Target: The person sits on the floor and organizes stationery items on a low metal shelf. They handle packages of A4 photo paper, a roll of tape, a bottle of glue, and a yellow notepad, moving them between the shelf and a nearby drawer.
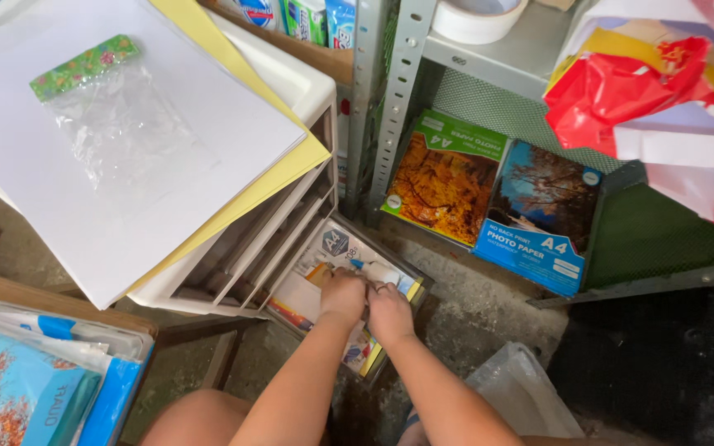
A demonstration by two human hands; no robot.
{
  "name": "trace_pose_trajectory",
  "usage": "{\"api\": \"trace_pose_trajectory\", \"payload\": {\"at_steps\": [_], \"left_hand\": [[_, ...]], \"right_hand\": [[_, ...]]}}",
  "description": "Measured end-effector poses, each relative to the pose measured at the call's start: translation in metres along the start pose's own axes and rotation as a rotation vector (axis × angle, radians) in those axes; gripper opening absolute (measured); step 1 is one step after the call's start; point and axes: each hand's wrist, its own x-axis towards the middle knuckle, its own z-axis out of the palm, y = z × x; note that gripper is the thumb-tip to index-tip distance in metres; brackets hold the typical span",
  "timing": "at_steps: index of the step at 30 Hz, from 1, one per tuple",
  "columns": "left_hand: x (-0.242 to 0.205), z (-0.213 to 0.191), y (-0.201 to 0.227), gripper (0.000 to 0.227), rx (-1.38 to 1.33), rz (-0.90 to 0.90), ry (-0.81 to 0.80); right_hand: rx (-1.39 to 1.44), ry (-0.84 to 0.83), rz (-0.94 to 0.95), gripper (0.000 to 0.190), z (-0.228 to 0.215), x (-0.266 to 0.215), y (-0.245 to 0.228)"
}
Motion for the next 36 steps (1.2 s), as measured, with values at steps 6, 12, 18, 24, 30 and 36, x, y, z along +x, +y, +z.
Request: {"api": "trace_pose_trajectory", "payload": {"at_steps": [6, 12, 18, 24, 30, 36], "left_hand": [[0.010, -0.102, 0.000, 0.018, -0.167, 0.016, -0.337], [-0.014, -0.246, 0.034, 0.019, -0.516, -0.009, -0.167], [-0.009, -0.364, 0.055, 0.029, -1.070, 0.024, 0.159], [0.030, -0.485, 0.073, 0.041, -1.213, 0.280, 0.148], [0.126, -0.515, 0.088, 0.034, -0.864, 0.376, 0.391], [0.222, -0.498, 0.096, 0.032, -0.879, 0.337, 0.519]], "right_hand": [[0.338, -0.081, 0.175, 0.038, -0.057, -0.011, 0.008], [0.631, 0.060, 0.259, 0.036, -0.146, -0.003, 0.012], [0.716, 0.097, 0.083, 0.019, -0.385, 0.026, 0.006], [0.454, 0.100, 0.096, 0.017, -0.553, 0.070, 0.007], [0.134, 0.115, 0.052, 0.020, -0.618, 0.138, 0.045], [-0.056, 0.048, 0.332, 0.036, -0.630, 0.191, 0.054]]}}
